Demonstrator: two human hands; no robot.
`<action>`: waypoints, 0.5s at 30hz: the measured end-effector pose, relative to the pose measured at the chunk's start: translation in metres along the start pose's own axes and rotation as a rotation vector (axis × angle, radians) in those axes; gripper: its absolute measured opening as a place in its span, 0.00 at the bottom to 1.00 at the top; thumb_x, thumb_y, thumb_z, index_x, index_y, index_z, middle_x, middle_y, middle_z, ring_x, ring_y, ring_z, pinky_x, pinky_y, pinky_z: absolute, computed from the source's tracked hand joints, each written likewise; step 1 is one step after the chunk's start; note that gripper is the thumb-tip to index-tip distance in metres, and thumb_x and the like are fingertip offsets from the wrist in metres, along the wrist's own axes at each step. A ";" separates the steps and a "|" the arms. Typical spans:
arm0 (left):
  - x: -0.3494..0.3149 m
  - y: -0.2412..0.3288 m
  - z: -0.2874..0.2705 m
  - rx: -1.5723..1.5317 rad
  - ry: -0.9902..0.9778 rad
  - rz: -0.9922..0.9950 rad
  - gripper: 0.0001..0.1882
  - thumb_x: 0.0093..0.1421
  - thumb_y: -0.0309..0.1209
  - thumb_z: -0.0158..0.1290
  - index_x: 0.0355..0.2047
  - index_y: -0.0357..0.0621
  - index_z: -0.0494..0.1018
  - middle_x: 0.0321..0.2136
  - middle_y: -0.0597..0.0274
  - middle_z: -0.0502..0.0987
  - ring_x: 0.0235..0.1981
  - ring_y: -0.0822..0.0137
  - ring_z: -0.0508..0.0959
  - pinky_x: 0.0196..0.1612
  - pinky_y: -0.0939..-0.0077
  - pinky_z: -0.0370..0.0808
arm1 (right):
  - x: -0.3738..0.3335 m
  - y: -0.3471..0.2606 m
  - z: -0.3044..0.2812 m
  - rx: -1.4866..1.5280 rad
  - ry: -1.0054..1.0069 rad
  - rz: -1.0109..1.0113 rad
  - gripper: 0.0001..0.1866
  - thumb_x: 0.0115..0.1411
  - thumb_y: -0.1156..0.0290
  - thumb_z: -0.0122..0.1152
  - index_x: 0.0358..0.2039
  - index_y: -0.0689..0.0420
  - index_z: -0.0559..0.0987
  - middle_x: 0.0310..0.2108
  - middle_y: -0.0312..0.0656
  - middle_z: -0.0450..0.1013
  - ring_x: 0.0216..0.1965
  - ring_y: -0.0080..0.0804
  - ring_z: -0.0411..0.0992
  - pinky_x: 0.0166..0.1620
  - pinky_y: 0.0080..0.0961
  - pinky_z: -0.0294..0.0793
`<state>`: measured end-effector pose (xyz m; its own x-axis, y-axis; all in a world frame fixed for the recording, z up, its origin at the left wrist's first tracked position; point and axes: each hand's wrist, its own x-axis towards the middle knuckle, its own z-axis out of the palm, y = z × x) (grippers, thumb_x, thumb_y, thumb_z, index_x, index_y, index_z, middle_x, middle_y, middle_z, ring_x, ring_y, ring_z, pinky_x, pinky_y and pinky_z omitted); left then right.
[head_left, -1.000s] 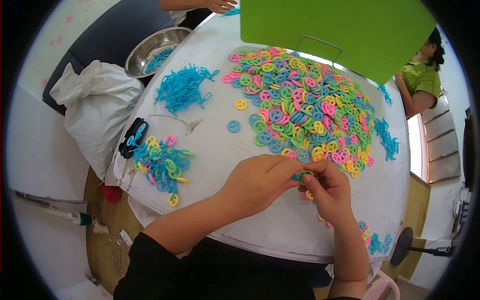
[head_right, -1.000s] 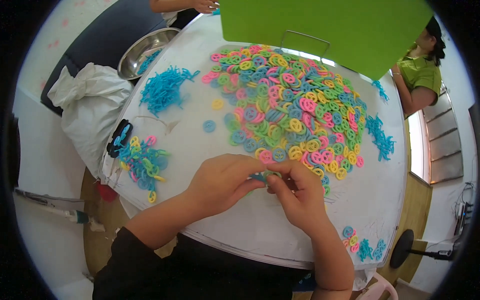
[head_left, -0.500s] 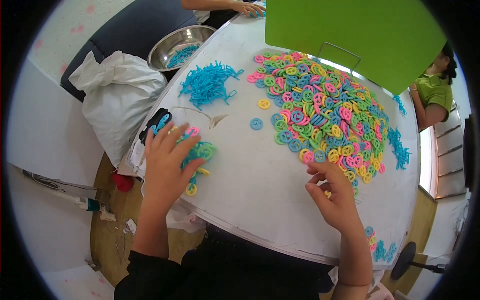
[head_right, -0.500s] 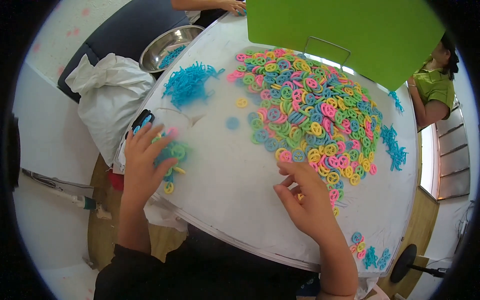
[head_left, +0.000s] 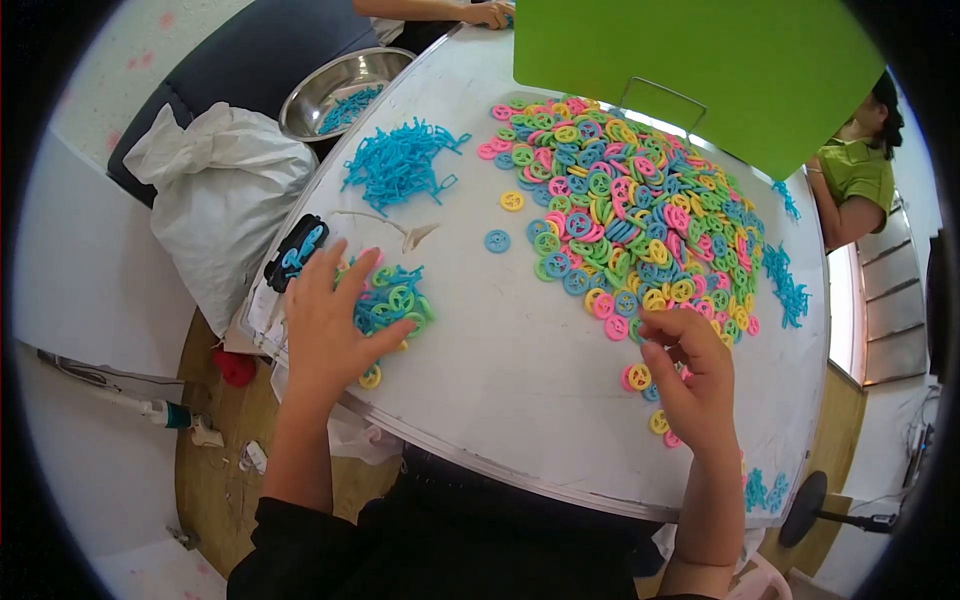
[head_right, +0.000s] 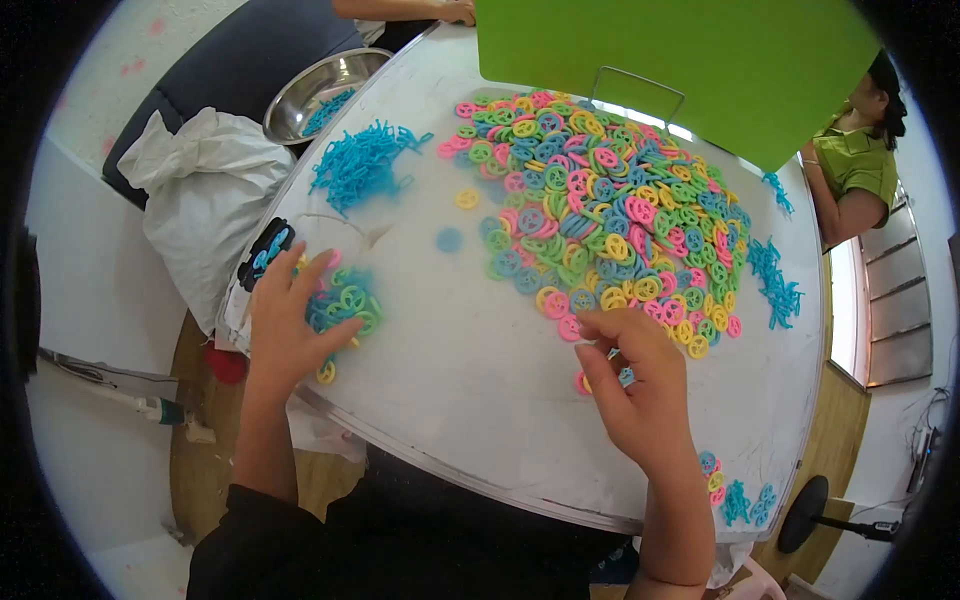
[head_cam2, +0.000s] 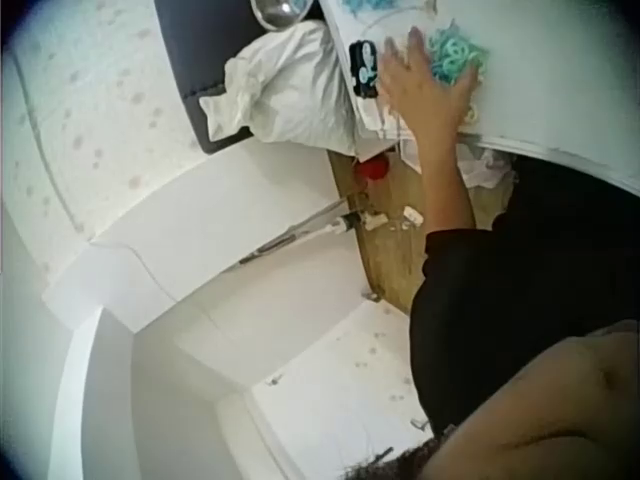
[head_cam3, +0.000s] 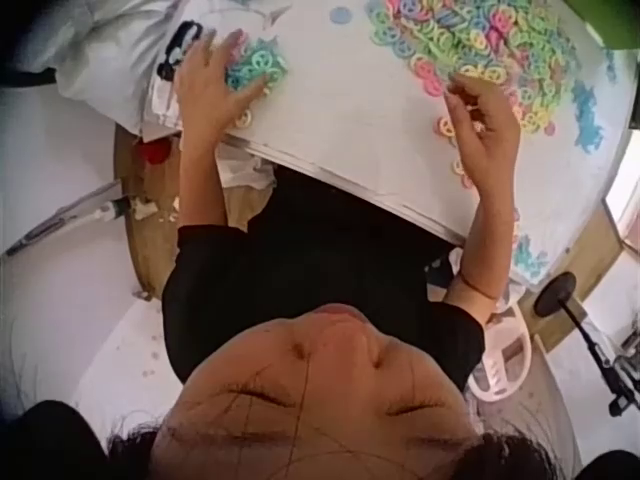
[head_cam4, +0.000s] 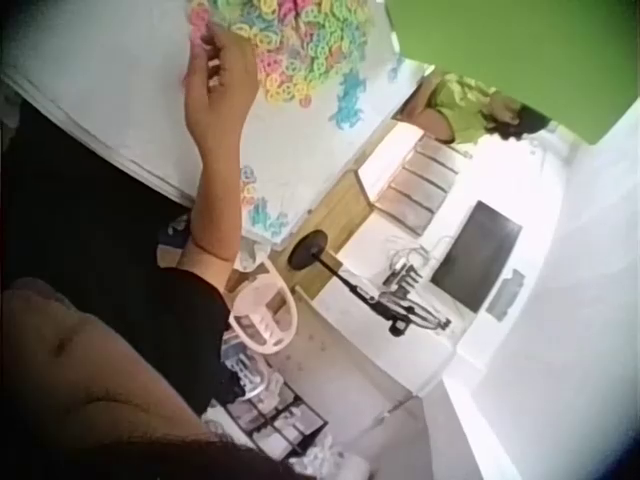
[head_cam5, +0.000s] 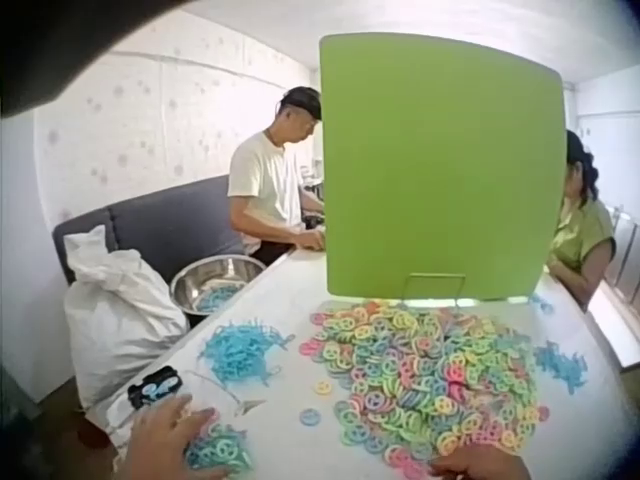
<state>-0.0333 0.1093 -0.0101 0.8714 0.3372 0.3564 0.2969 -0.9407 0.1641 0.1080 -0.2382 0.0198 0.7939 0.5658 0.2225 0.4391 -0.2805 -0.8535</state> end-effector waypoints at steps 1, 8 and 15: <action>0.001 -0.001 -0.002 -0.001 -0.067 0.024 0.42 0.45 0.52 0.68 0.60 0.54 0.72 0.62 0.51 0.67 0.65 0.43 0.63 0.63 0.40 0.60 | -0.001 0.002 0.003 -0.015 -0.026 -0.014 0.16 0.60 0.84 0.59 0.48 0.61 0.78 0.41 0.40 0.75 0.37 0.24 0.74 0.37 0.19 0.74; -0.004 -0.005 -0.015 -0.152 -0.113 0.015 0.37 0.46 0.50 0.68 0.56 0.53 0.76 0.60 0.52 0.70 0.62 0.45 0.66 0.62 0.50 0.64 | 0.003 -0.015 0.051 -0.287 -0.333 -0.081 0.26 0.57 0.78 0.67 0.57 0.57 0.73 0.49 0.45 0.72 0.40 0.36 0.77 0.37 0.26 0.79; -0.009 -0.030 -0.021 -0.148 0.057 0.072 0.42 0.45 0.53 0.69 0.59 0.53 0.74 0.62 0.47 0.68 0.62 0.44 0.68 0.62 0.50 0.64 | 0.066 -0.043 0.132 -0.410 -0.531 -0.058 0.63 0.43 0.57 0.82 0.73 0.48 0.50 0.63 0.61 0.56 0.50 0.60 0.74 0.51 0.44 0.78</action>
<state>-0.0585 0.1349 0.0009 0.8635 0.2745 0.4231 0.1698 -0.9482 0.2686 0.0861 -0.0869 0.0090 0.4955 0.8641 -0.0884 0.6824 -0.4502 -0.5759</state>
